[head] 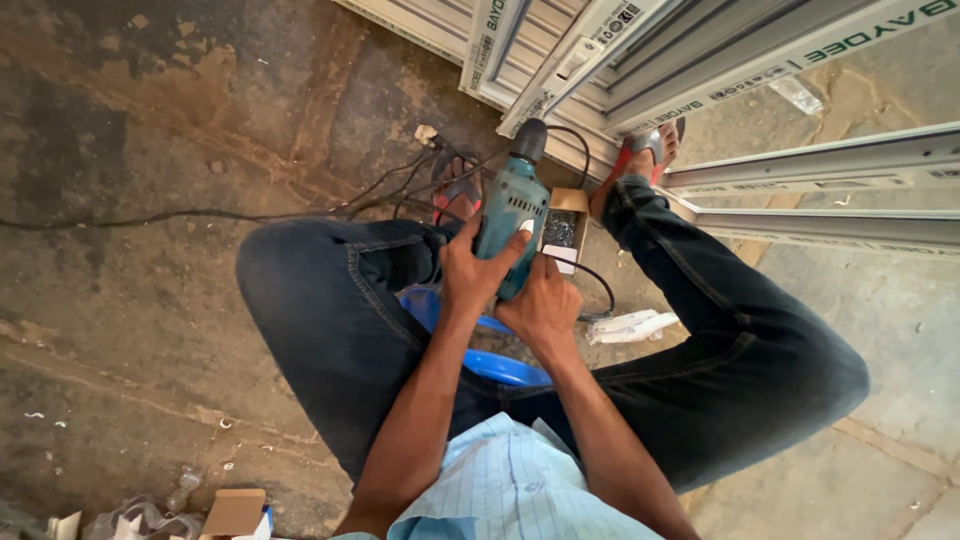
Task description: The person uses a corded drill to fasten screws into a white aluminum window frame, then fits a white plastic strip into the frame's groove. The person continues drilling additional fasteners into the frame.
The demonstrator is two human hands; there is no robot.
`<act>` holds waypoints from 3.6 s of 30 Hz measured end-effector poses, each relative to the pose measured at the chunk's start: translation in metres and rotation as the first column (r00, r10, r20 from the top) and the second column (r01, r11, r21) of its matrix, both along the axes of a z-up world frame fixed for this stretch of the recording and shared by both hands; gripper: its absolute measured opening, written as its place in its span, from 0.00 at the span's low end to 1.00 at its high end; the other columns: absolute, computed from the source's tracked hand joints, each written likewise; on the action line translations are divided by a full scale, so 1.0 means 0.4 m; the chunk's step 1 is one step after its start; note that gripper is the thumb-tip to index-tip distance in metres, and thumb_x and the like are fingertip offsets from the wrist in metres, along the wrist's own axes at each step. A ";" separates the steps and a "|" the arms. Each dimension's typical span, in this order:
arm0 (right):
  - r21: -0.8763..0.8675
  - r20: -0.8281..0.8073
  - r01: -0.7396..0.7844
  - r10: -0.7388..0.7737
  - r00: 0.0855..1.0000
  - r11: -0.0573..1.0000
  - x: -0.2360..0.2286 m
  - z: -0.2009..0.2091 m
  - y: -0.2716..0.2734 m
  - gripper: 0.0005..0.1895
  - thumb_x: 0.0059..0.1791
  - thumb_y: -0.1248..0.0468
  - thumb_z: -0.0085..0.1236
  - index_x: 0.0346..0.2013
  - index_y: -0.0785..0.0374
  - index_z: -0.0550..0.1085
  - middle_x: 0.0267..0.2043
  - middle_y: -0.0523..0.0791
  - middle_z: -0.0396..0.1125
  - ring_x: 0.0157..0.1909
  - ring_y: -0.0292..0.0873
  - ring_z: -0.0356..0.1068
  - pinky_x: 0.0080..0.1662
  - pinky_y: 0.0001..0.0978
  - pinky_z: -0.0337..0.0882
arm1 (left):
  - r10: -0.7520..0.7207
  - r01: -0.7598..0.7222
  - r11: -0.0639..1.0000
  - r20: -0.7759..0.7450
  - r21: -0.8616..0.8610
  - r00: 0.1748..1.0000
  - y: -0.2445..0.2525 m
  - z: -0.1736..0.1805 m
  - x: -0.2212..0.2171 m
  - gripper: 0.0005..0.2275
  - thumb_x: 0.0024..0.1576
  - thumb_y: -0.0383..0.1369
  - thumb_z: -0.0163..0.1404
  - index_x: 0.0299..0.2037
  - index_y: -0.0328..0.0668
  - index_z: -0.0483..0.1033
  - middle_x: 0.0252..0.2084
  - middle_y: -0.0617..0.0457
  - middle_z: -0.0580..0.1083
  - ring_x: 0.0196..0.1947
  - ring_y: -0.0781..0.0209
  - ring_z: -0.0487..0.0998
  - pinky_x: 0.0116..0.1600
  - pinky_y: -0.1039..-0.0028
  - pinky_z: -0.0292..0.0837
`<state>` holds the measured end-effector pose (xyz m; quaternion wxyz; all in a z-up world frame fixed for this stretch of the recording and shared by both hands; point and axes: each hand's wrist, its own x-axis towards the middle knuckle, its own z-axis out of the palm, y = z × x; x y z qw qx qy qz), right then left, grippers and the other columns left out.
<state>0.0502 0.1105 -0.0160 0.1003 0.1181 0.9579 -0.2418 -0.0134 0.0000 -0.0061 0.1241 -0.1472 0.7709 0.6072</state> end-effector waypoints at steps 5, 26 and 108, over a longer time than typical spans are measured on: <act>0.001 0.001 -0.003 0.003 1.000 1.000 0.000 0.006 -0.003 0.24 0.35 0.56 0.69 0.35 0.68 0.70 0.29 0.56 0.69 0.26 0.62 0.71 0.29 0.53 0.70 | -0.014 0.014 1.000 -0.019 -0.015 1.000 -0.005 -0.009 0.004 0.23 0.49 0.41 0.65 0.49 0.30 0.79 0.37 0.42 0.82 0.35 0.57 0.86 0.42 0.69 0.80; 0.024 0.041 -0.006 0.005 0.999 1.000 0.003 -0.011 -0.001 0.22 0.35 0.59 0.65 0.37 0.68 0.70 0.32 0.57 0.71 0.27 0.64 0.72 0.30 0.55 0.70 | 0.001 0.000 1.000 0.004 -0.019 1.000 -0.008 -0.006 0.000 0.24 0.48 0.43 0.65 0.47 0.30 0.80 0.36 0.41 0.82 0.34 0.55 0.86 0.41 0.68 0.80; -0.295 -0.367 -0.177 0.060 0.928 0.939 0.004 0.229 0.135 0.45 0.35 0.61 0.75 0.64 0.66 0.66 0.51 0.52 0.74 0.49 0.49 0.75 0.50 0.40 0.74 | 0.121 -0.544 0.572 -0.593 -0.614 0.796 -1.178 0.394 0.136 0.28 0.58 0.39 0.65 0.61 0.28 0.68 0.61 0.39 0.74 0.57 0.48 0.78 0.64 0.60 0.72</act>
